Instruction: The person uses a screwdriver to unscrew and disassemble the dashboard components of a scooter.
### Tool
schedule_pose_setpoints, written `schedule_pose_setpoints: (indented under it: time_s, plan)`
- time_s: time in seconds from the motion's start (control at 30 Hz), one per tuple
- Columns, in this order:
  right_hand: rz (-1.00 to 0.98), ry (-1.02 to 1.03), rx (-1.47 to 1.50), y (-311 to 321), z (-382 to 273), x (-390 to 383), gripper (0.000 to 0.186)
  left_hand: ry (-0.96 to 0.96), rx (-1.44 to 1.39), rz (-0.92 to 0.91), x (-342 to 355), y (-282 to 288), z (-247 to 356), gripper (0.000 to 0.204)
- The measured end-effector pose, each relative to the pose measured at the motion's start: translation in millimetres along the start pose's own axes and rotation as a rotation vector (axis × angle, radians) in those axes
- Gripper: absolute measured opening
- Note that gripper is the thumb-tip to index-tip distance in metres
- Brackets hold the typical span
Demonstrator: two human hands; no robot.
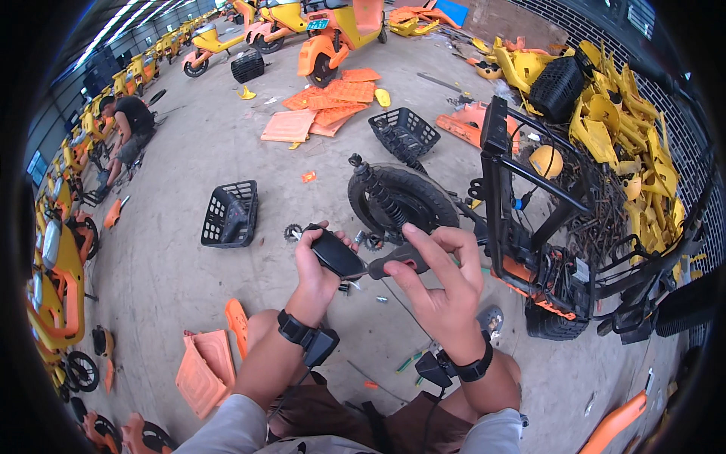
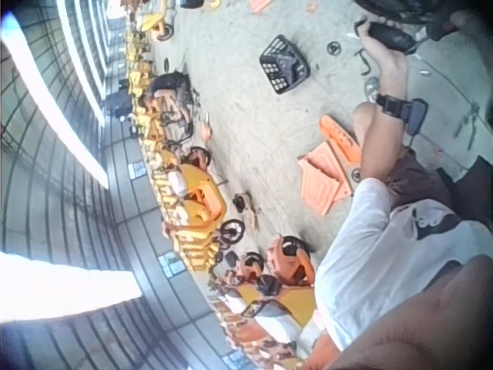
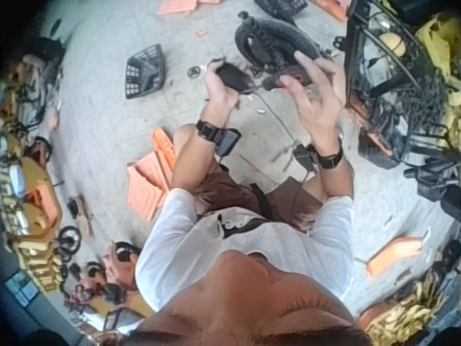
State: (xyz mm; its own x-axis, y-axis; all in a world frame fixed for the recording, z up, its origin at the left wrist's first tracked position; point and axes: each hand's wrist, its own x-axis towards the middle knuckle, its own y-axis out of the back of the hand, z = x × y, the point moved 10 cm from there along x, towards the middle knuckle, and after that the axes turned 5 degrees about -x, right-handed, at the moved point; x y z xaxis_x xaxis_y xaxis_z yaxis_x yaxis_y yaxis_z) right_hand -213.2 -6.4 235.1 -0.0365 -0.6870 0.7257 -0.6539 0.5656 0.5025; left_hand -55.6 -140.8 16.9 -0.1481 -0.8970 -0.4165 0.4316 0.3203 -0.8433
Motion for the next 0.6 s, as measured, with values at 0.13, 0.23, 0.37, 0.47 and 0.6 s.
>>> schedule_pose_setpoints:
  time_s: [0.13,0.23,0.37,0.47,0.6]
  plan:
    - [0.054,0.098,-0.045,5.6,-11.5,12.8,0.041,-0.022,0.029,0.001,-0.7,-0.8,3.6,0.029]
    - [0.013,0.077,0.113,-2.7,-4.6,8.1,0.042,-0.038,0.042,-0.001,1.8,2.9,2.2,0.029]
    - [-0.042,0.014,0.001,-8.8,1.3,7.8,0.043,-0.025,0.039,-0.009,2.3,4.6,3.8,0.029]
    - [0.035,0.039,0.028,-3.7,1.1,16.6,0.039,-0.029,0.037,-0.015,4.1,3.8,-1.4,0.03]
    - [-0.006,-0.031,0.022,-3.5,4.2,12.3,0.037,-0.028,0.036,-0.023,3.0,1.2,-0.7,0.029]
